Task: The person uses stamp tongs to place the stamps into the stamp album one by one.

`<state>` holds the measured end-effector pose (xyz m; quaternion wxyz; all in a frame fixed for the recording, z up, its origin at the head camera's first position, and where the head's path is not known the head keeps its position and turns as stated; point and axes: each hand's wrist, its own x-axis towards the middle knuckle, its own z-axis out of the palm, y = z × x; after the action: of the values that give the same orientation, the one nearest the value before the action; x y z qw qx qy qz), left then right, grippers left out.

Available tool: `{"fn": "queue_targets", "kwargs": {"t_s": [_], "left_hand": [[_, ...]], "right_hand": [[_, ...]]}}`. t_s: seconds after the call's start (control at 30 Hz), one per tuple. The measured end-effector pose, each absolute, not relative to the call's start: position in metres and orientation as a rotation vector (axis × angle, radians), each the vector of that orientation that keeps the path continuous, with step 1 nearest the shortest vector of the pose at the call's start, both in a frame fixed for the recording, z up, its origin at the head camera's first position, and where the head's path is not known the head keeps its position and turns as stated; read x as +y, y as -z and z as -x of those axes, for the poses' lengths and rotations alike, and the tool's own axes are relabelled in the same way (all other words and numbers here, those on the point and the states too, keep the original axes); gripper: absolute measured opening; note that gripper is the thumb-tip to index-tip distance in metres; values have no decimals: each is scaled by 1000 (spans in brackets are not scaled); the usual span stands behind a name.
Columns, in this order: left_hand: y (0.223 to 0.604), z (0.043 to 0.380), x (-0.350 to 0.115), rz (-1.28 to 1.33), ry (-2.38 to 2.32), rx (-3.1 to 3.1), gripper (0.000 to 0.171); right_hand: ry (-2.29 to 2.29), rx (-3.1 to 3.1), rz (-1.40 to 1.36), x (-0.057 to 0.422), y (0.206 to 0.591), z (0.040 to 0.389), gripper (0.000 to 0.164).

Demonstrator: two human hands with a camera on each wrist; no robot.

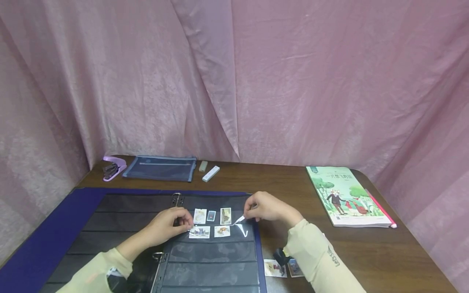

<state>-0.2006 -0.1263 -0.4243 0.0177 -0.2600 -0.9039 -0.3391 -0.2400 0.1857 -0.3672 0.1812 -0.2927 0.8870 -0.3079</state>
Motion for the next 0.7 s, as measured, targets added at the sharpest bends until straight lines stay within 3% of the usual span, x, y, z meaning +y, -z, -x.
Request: {"fn": "queue_targets", "kwargs": {"t_s": [0.7], "left_hand": [[426,201,-127,804,1051,-2807,11]], "right_hand": [[996,2474,800,199,357,238,17]]}}
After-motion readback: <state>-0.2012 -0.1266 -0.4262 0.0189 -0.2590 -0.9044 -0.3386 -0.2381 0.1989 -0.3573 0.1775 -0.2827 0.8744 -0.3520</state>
